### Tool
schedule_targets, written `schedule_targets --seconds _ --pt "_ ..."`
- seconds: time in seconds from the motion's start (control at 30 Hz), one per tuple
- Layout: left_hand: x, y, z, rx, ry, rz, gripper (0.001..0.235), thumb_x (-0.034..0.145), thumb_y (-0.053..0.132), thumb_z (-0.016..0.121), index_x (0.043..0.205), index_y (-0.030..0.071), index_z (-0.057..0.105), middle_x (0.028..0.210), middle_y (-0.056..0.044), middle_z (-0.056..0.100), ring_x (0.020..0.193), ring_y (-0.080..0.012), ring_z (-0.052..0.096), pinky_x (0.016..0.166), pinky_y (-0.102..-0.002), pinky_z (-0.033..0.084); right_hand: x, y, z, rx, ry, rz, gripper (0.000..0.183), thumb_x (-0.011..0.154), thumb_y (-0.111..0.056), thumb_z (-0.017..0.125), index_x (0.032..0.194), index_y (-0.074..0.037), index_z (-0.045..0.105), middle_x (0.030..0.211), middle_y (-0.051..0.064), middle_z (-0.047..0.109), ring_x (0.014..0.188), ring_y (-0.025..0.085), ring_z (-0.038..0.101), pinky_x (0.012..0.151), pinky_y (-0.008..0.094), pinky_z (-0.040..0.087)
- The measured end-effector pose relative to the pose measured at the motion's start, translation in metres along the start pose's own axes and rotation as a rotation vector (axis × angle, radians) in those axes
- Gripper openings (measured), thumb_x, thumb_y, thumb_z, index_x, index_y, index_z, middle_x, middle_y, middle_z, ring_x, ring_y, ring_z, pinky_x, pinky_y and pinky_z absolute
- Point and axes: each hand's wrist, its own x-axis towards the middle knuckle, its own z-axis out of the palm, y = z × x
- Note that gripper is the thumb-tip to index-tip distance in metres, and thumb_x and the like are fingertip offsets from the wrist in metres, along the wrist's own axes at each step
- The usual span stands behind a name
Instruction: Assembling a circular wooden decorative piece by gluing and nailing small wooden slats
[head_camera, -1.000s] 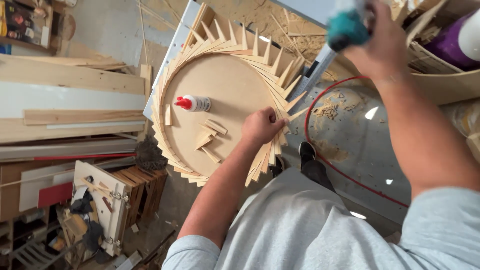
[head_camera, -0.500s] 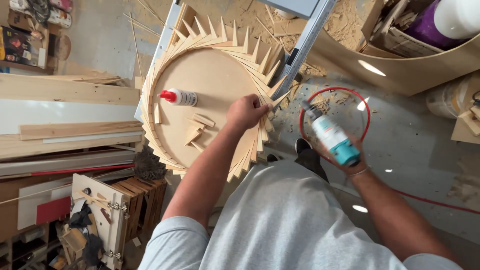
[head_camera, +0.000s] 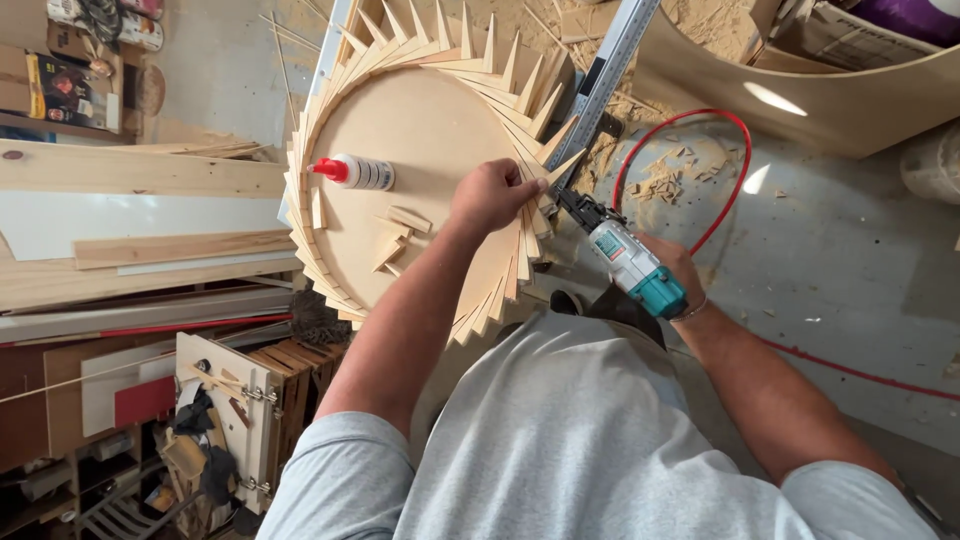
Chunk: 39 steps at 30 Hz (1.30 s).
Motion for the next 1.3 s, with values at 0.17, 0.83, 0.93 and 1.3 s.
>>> schedule_targets --seconds 0.17,0.83,0.93,1.3 --pt "0.002 -0.001 0.002 -0.005 0.007 -0.005 0.045 0.079 0.063 0.071 0.076 0.019 0.061 0.071 -0.006 0.067 0.084 -0.0327 0.073 0.072 -0.040 0.057 0.014 -0.022 -0.003 -0.089 -0.007 -0.089 0.025 0.082 -0.017 0.083 0.097 0.000 0.072 0.074 0.021 0.069 0.075 0.045 0.069 0.063 0.045 0.057" --pt "0.006 -0.003 0.002 -0.023 0.013 0.008 0.043 0.080 0.060 0.074 0.073 0.019 0.060 0.067 -0.006 0.064 0.077 -0.0319 0.072 0.068 -0.038 0.055 0.039 -0.064 0.006 -0.260 0.066 -0.162 0.020 0.080 -0.012 0.083 0.087 0.001 0.070 0.067 0.018 0.066 0.066 0.039 0.070 0.062 0.041 0.059" --pt "0.007 -0.004 0.006 -0.015 0.005 0.005 0.040 0.081 0.057 0.074 0.074 0.020 0.061 0.067 -0.005 0.065 0.077 -0.0312 0.072 0.068 -0.037 0.055 0.038 -0.063 0.007 -0.288 0.026 -0.147 0.020 0.078 -0.010 0.084 0.081 0.002 0.068 0.065 0.021 0.065 0.064 0.041 0.069 0.056 0.044 0.057" --pt "0.014 -0.006 0.001 -0.040 0.016 -0.019 0.043 0.077 0.060 0.074 0.075 0.019 0.061 0.065 -0.005 0.065 0.077 -0.0309 0.072 0.070 -0.038 0.055 0.003 0.013 0.010 0.002 -0.006 -0.026 0.036 0.080 -0.037 0.083 0.082 -0.005 0.068 0.072 0.019 0.068 0.074 0.041 0.070 0.065 0.042 0.056"
